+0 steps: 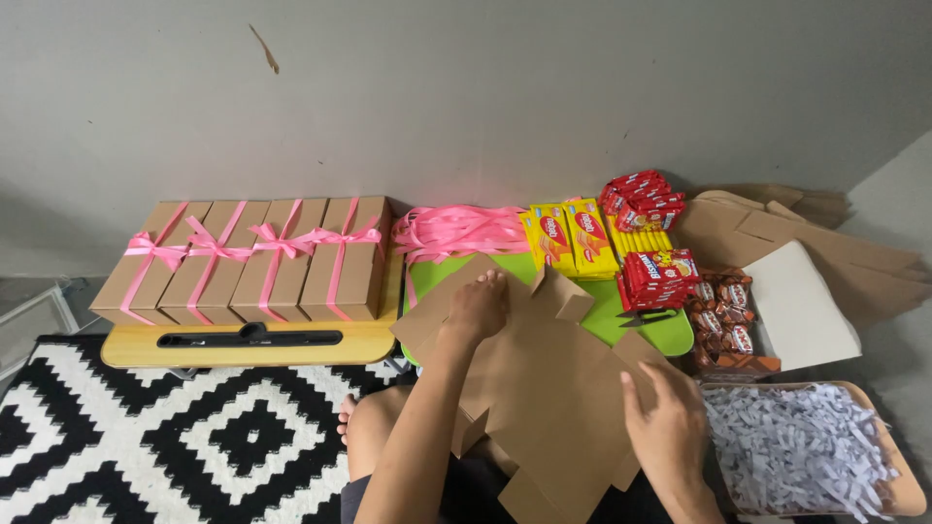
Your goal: Assembling a cardboard gift box and filling it with shredded paper
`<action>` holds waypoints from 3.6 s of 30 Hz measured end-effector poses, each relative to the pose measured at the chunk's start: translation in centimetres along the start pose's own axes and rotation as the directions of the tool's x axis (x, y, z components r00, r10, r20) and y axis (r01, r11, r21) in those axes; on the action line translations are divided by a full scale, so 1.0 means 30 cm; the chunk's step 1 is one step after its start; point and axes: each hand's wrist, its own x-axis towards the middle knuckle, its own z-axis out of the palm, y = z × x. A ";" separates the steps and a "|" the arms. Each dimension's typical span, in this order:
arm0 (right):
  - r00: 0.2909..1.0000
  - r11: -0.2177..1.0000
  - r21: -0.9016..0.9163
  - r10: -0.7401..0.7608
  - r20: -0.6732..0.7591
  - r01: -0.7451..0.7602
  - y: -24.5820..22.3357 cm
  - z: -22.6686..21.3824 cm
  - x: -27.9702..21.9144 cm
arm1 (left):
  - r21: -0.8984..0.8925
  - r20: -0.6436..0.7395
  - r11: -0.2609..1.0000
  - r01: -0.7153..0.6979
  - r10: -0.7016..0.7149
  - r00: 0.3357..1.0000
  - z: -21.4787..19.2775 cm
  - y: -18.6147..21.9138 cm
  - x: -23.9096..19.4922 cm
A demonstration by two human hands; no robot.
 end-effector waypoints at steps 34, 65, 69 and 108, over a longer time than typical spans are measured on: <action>0.946 0.629 0.707 0.205 0.250 -0.323 0.008 -0.212 0.317 | -0.837 0.169 0.533 0.126 0.032 0.985 -0.457 0.146 0.027; 0.627 -0.073 0.748 -0.602 0.494 -0.659 0.082 0.036 0.306 | -0.978 0.091 0.057 0.200 -0.748 0.657 -0.592 -0.046 -0.318; 0.644 0.230 0.675 -0.204 0.738 -0.701 0.037 0.087 0.246 | -0.986 0.155 -0.087 0.141 -0.788 0.596 -0.507 -0.046 -0.347; 0.363 0.697 0.272 -0.618 0.697 0.663 -0.026 0.166 0.273 | -0.014 -0.179 1.000 0.012 -0.014 0.984 -0.490 0.010 -0.491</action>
